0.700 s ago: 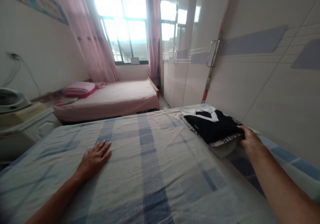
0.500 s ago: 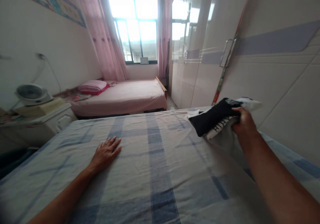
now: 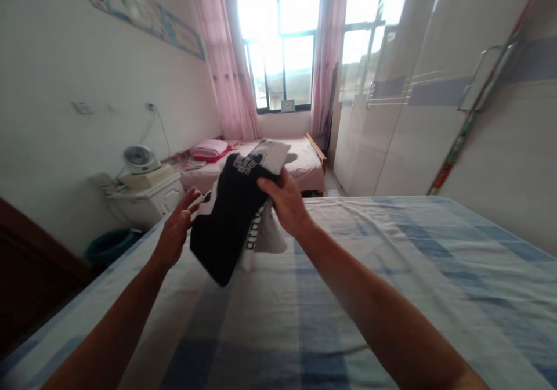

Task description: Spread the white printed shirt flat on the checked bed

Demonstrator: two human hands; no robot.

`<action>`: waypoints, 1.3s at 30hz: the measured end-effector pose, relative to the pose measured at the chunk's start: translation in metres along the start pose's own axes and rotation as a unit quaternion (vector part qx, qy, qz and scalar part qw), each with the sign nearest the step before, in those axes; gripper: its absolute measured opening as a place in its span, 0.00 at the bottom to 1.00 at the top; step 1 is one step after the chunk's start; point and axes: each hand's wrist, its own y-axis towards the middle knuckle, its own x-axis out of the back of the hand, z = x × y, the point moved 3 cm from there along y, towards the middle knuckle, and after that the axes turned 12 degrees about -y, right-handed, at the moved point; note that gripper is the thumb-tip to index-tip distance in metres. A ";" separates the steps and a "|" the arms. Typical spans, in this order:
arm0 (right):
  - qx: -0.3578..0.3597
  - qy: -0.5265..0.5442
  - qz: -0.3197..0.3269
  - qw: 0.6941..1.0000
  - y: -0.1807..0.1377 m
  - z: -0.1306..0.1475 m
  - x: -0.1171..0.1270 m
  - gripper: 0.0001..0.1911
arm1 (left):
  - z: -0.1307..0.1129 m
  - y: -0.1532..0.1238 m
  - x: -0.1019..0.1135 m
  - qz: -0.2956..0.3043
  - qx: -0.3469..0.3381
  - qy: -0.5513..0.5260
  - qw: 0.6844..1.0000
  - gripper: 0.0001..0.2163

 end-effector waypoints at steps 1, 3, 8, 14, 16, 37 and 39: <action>-0.017 -0.032 0.076 0.996 -0.010 -0.013 -0.009 0.19 | -0.002 -0.001 0.008 0.008 0.001 0.037 0.999 0.32; -0.065 -0.136 0.210 0.966 -0.035 -0.046 -0.011 0.18 | 0.005 -0.006 0.023 0.026 0.030 0.127 0.991 0.29; -0.079 -0.453 0.167 0.872 -0.085 -0.129 0.042 0.13 | 0.041 -0.026 0.039 0.049 0.076 0.328 0.940 0.10; 0.001 -0.535 0.172 0.827 -0.102 -0.151 0.062 0.13 | 0.021 -0.015 0.050 -0.040 0.033 0.348 0.936 0.11; 0.008 -0.540 0.181 0.822 -0.102 -0.146 0.061 0.14 | -0.003 -0.008 0.061 -0.121 -0.018 0.354 0.927 0.12; -0.159 -0.084 0.150 0.972 -0.057 -0.160 -0.075 0.22 | 0.015 -0.031 0.018 0.141 0.046 0.392 0.908 0.13; -0.160 -0.100 0.141 0.972 -0.056 -0.158 -0.075 0.22 | 0.022 -0.025 0.021 0.159 0.088 0.337 0.924 0.11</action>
